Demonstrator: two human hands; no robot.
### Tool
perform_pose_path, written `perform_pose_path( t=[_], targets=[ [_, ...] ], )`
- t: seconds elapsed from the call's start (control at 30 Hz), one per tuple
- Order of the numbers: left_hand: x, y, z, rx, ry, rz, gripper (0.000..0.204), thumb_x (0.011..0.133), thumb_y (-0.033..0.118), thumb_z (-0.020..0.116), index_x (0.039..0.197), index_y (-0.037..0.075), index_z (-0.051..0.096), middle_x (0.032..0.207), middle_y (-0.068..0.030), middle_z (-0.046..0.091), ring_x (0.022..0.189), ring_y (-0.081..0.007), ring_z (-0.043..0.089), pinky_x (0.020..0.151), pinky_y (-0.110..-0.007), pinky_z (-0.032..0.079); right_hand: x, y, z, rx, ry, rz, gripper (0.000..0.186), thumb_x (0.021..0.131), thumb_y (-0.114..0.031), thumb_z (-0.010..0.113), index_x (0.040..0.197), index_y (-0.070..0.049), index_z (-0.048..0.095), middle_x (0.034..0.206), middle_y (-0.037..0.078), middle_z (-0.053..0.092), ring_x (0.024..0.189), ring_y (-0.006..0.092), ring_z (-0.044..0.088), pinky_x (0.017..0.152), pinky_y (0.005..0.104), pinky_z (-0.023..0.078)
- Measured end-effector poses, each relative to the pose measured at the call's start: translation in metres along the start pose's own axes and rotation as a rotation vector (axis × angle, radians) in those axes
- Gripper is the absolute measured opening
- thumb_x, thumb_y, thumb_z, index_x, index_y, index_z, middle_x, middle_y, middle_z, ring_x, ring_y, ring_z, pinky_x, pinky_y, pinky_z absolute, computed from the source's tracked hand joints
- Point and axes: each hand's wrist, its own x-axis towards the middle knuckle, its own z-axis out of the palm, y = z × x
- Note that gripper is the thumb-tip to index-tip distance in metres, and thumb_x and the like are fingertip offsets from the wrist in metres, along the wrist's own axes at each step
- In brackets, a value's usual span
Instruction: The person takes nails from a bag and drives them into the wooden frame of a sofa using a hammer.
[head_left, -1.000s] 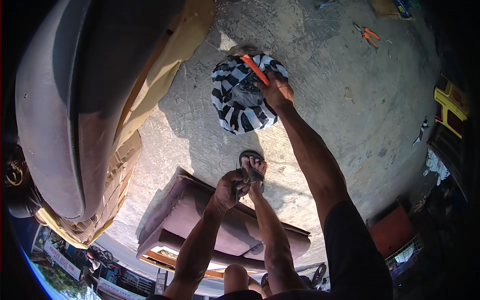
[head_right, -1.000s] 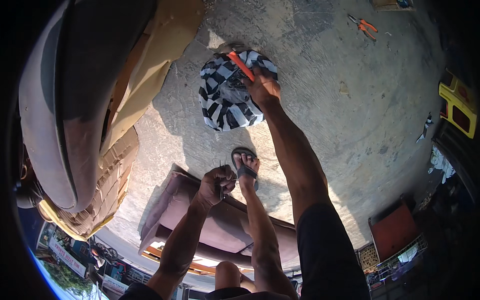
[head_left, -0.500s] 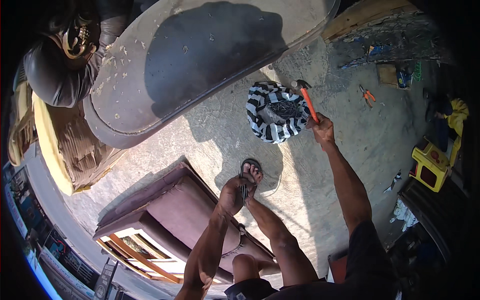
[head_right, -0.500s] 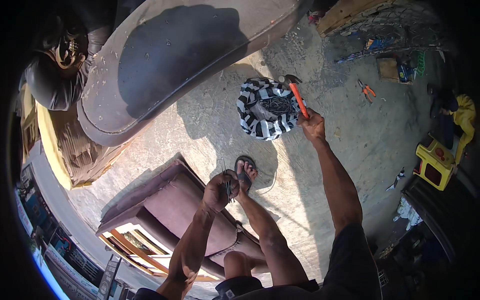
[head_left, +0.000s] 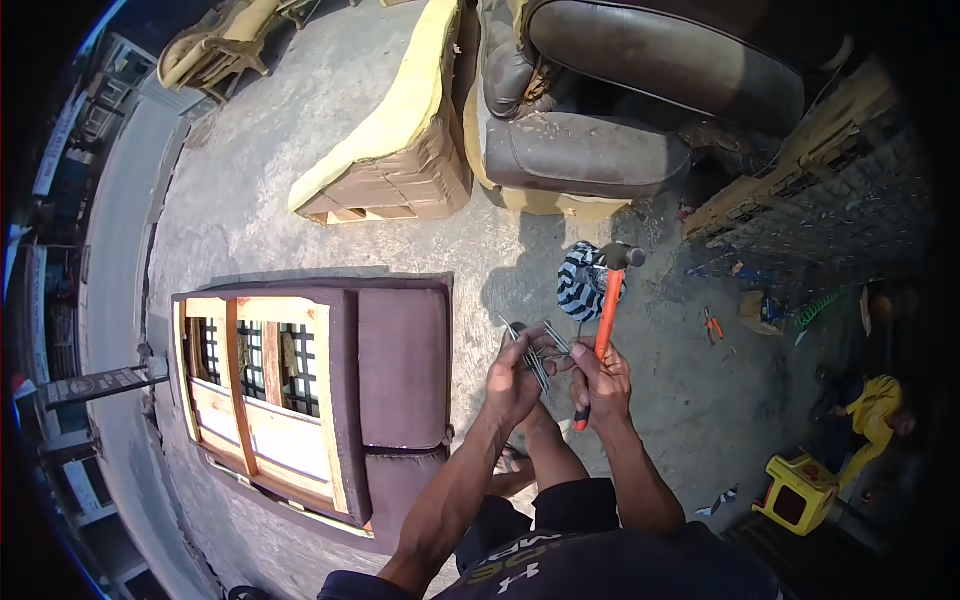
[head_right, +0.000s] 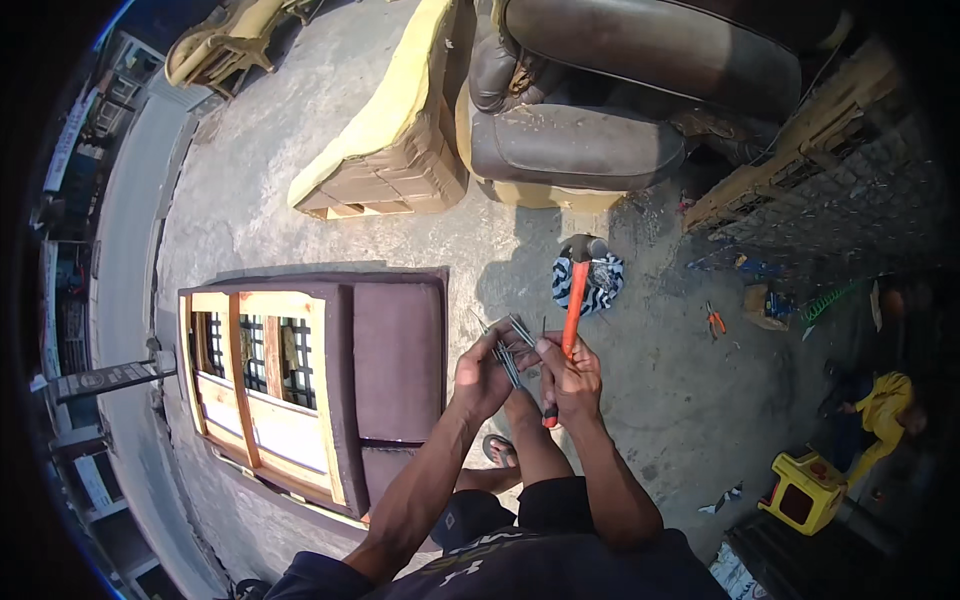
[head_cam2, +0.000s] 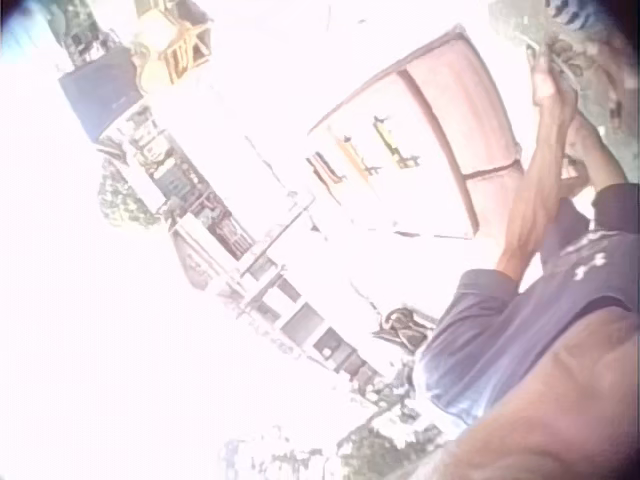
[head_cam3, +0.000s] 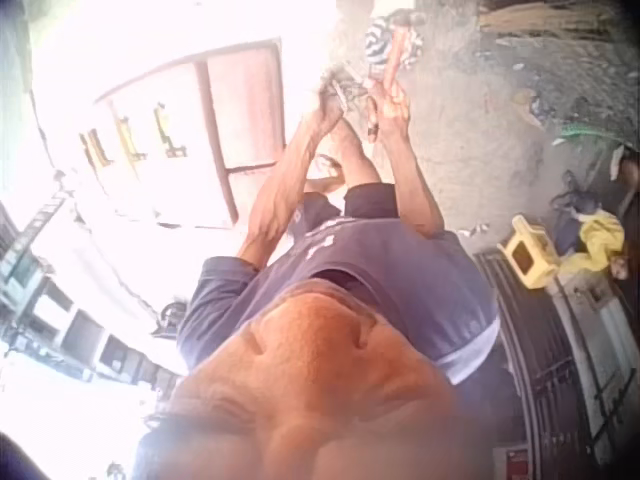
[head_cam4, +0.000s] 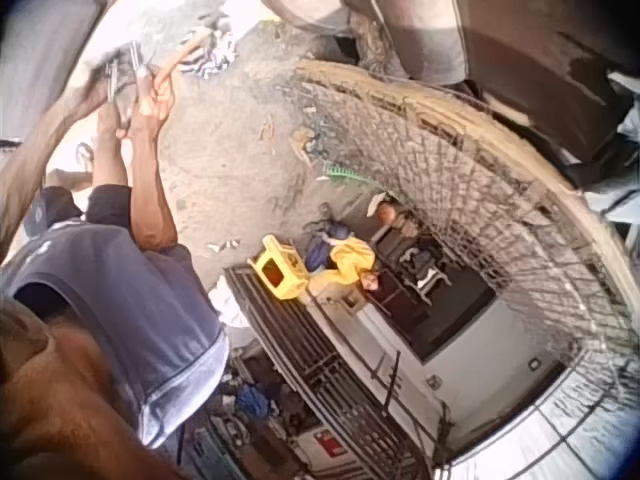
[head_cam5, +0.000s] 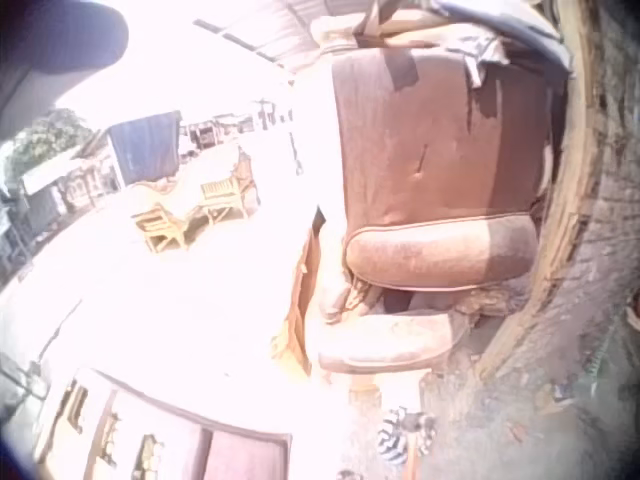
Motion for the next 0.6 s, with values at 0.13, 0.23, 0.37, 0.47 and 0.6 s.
perform_pose_path(
  t=[0.13,0.23,0.37,0.47,0.6],
  targets=[
    [-0.158,0.026,0.019,-0.104,0.224,0.261,0.038,0.102,0.025,0.04,0.129,0.0,0.05,0.101,-0.0115,0.063,0.095,-0.021,0.061,0.081,-0.035,0.05,-0.124,0.014,0.07,-0.382,-0.171,0.079,0.018,0.095,-0.017,0.063,0.102,-0.001,0.058,0.068,0.005,0.064,0.037,0.0037,0.042,0.034,0.021,0.034],
    [-0.236,0.008,-0.031,-0.362,0.107,0.383,0.027,0.098,0.026,0.041,0.103,0.006,0.059,0.084,-0.0067,0.061,0.078,-0.0203,0.062,0.059,-0.029,0.049,-0.194,0.048,0.085,-0.617,-0.422,-0.01,0.018,0.094,-0.016,0.063,0.103,-0.001,0.06,0.065,0.003,0.063,0.04,0.0036,0.042,0.038,0.0218,0.034],
    [-0.327,0.009,-0.054,-0.514,0.129,0.611,0.024,0.093,0.025,0.044,0.091,0.007,0.058,0.078,-0.0064,0.059,0.069,-0.0202,0.058,0.059,-0.033,0.049,-0.278,0.071,0.114,-0.968,-0.775,-0.189,0.018,0.09,-0.017,0.068,0.1,-0.002,0.065,0.065,0.004,0.064,0.052,0.0064,0.053,0.049,0.0249,0.043],
    [-0.396,-0.007,-0.089,-0.667,0.211,0.779,0.02,0.088,0.023,0.049,0.088,0.006,0.059,0.079,-0.0079,0.061,0.075,-0.0216,0.06,0.072,-0.037,0.051,-0.342,0.091,0.144,-1.065,-0.998,-0.28,0.021,0.086,-0.02,0.071,0.098,-0.004,0.067,0.066,0.01,0.064,0.062,0.0191,0.063,0.06,0.0325,0.05],
    [-0.47,-0.015,-0.103,-0.892,0.164,0.949,0.021,0.087,0.021,0.048,0.09,0.004,0.059,0.082,-0.0107,0.062,0.079,-0.0244,0.06,0.079,-0.038,0.051,-0.396,0.117,0.175,-1.026,-1.293,-0.436,0.021,0.082,-0.02,0.074,0.094,-0.004,0.067,0.075,0.018,0.064,0.068,0.0341,0.066,0.061,0.0386,0.051]
  ],
)
